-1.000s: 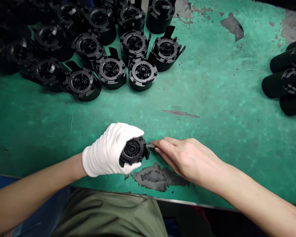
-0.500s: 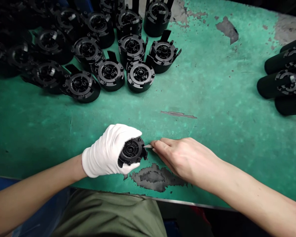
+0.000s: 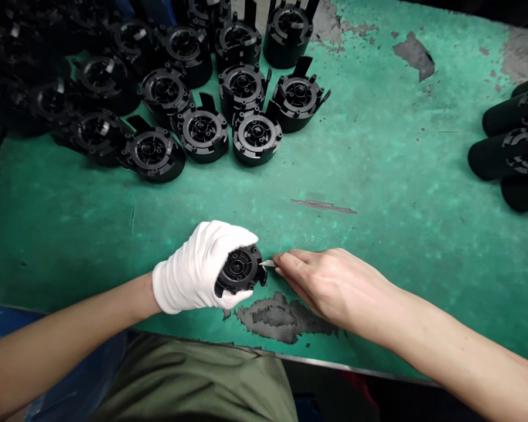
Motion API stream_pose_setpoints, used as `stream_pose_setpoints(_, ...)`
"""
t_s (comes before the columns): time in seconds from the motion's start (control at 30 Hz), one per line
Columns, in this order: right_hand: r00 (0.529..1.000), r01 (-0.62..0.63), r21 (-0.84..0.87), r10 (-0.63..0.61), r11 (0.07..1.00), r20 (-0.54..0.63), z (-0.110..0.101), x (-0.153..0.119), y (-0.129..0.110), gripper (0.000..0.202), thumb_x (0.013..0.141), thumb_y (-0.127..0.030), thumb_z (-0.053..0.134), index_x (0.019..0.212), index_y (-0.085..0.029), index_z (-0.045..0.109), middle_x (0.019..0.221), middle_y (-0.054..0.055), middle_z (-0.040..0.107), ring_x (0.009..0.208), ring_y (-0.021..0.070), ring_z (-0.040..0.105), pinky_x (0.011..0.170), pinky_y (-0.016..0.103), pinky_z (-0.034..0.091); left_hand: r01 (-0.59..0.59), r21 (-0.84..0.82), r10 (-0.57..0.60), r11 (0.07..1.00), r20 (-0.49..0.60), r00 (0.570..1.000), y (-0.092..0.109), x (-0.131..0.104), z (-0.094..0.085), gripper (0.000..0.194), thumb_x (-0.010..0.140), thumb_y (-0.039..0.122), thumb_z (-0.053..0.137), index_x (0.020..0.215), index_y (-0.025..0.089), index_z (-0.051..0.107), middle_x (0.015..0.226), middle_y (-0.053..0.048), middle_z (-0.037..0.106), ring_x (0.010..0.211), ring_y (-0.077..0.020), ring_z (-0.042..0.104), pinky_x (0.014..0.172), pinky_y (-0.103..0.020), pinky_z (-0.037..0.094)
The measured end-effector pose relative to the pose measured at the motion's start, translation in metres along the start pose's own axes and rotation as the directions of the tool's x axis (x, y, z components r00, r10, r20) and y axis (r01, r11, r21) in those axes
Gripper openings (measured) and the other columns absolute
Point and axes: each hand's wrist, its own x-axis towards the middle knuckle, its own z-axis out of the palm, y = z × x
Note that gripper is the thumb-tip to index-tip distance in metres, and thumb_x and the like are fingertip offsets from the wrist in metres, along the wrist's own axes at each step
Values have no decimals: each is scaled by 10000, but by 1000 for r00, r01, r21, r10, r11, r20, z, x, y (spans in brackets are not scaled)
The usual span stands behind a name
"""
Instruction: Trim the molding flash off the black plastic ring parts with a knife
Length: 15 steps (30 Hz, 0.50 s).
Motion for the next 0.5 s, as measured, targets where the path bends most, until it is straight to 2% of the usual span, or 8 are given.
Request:
stream_pose_setpoints(0.1, 993, 93, -10, -92, 996, 74, -3, 2, -1, 348, 1203, -318, 379, 1054, -211, 675, 768, 16, 657, 502, 141, 578, 519, 377, 289, 15, -17, -15, 1000, 12, 1000, -1, 1, 0, 607, 889, 479, 703, 1392, 156, 596, 1223, -144, 789, 1082, -330, 776, 937, -472, 626)
stream_pose_setpoints(0.2, 995, 97, -32, -97, 995, 23, -5, 0, -2, 272, 1197, -305, 423, 1119, -201, 662, 777, 0, 653, 538, 144, 595, 528, 354, 322, 11, -26, -10, 1000, 20, 1000, -1, 2, -1, 607, 881, 481, 712, 1378, 150, 608, 1217, -147, 789, 1077, -340, 774, 927, -478, 625)
stream_pose_setpoints(0.33, 992, 72, -69, -79, 995, -102, -4, -7, -2, 155, 1156, -242, 505, 1151, -216, 657, 808, 5, 651, 626, 157, 606, 589, 322, 407, 9, -29, -8, 1000, 30, 1000, -1, 2, -2, 611, 872, 477, 725, 1375, 150, 611, 1201, -145, 790, 1056, -336, 774, 909, -469, 622)
stream_pose_setpoints(0.5, 980, 150, -155, -168, 976, -111, 1, -10, -6, 257, 1093, -97, 479, 1250, -202, 654, 834, 3, 663, 641, 153, 588, 594, 320, 410, 5, -9, -4, 1000, 20, 1000, -1, -1, -1, 641, 866, 487, 730, 1398, 161, 584, 1239, -147, 780, 1095, -341, 768, 947, -479, 612)
